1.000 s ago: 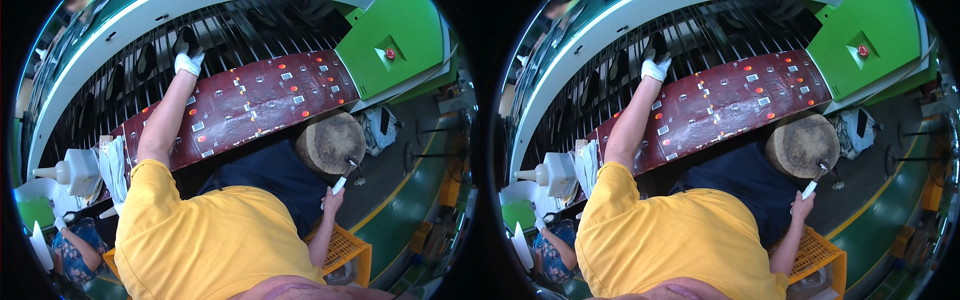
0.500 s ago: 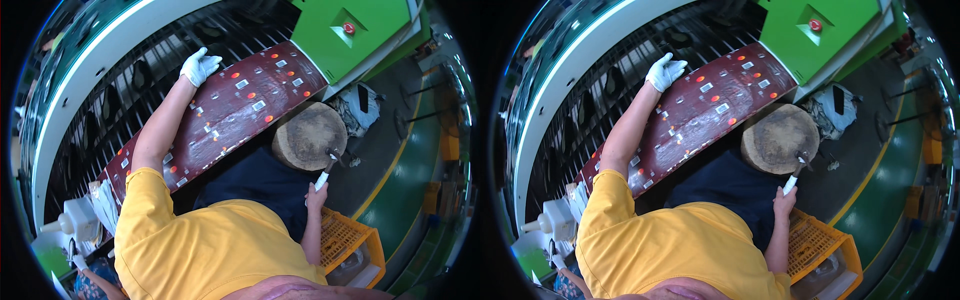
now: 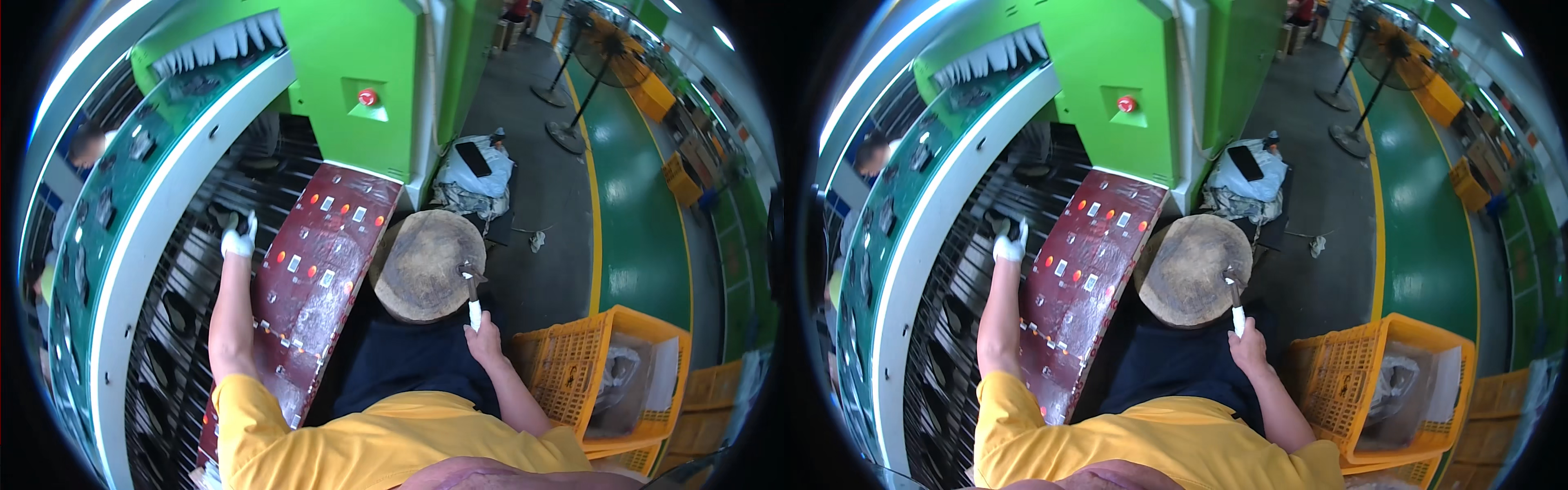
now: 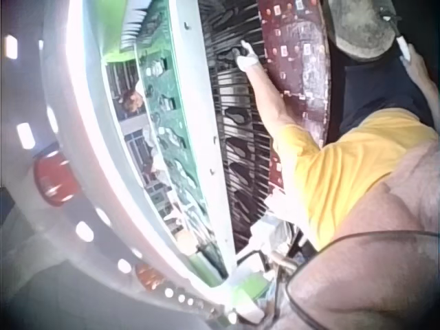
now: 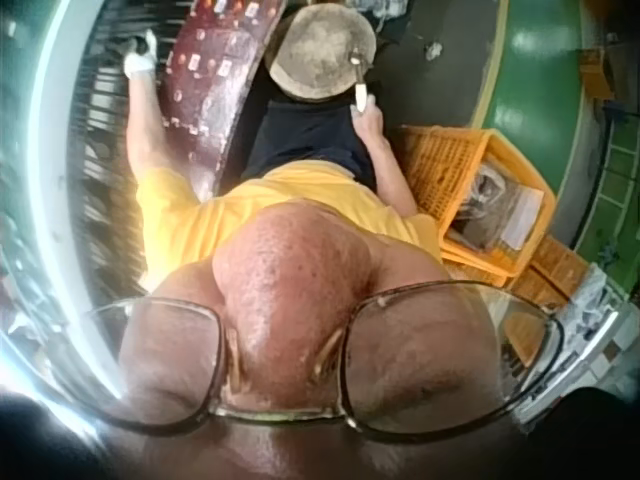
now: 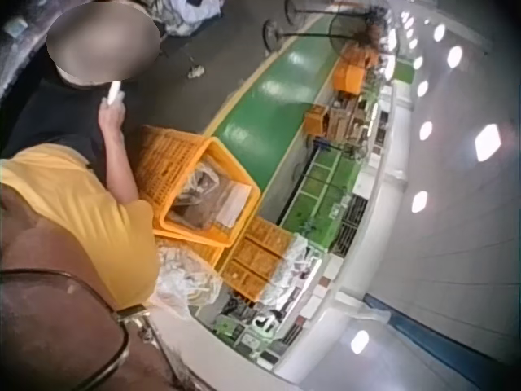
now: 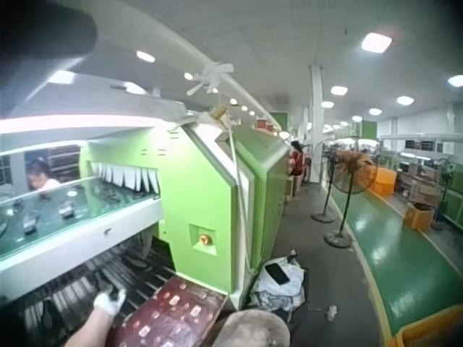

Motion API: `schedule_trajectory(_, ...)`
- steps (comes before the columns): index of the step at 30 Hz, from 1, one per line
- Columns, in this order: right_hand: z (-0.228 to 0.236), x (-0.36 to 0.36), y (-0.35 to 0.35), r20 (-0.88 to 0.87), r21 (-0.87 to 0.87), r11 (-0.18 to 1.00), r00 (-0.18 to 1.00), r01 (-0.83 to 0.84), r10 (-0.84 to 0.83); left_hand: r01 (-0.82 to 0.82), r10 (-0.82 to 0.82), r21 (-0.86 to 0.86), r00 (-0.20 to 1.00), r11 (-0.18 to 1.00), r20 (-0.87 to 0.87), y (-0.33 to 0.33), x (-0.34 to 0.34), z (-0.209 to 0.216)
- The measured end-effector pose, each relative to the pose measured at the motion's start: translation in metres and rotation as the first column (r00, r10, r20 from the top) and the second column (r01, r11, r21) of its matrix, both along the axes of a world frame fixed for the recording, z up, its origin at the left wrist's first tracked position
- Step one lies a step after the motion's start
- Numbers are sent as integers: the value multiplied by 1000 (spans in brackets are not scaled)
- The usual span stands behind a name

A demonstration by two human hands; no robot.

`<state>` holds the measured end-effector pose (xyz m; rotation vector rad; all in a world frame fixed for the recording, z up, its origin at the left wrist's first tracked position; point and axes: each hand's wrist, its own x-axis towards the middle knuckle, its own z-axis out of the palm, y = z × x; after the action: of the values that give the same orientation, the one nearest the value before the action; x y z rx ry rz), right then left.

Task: The recorder takes shoe soles from a crate, places them on a wooden block, and uses a hammer to flatten or bond the components before placing them on a conveyor belt.

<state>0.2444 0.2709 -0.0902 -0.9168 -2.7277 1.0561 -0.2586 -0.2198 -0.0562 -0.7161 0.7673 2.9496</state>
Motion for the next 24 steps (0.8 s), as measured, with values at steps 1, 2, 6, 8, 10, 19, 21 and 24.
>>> schedule_trajectory(1,-1,-1,-1,-18,-10,1000,1000,13,-13,69,-70,5,998,998,2,-7,16,5)
schedule_trajectory(2,-1,-2,-2,-25,-7,1000,1000,-2,1,101,-101,0,995,995,-3,-6,36,12)
schedule_trajectory(6,-6,0,1,-23,17,1000,999,23,-22,183,-237,-288,957,940,-165,45,138,64)
schedule_trajectory(8,-10,-1,1,-42,16,999,999,29,-28,285,-347,-335,927,898,-144,57,193,102)
schedule_trajectory(10,-9,-3,1,-53,-16,1000,999,12,-13,448,-507,-420,862,789,-31,50,230,123)
schedule_trajectory(19,8,2,-9,-80,-503,862,990,62,-118,471,-825,-861,552,193,118,140,319,226)
schedule_trajectory(21,-7,8,-9,-147,-543,838,978,44,-146,469,-785,-879,576,91,226,176,324,225)
schedule_trajectory(24,-7,19,-13,-172,-685,728,969,10,-176,107,-790,-932,502,-348,352,204,307,196)
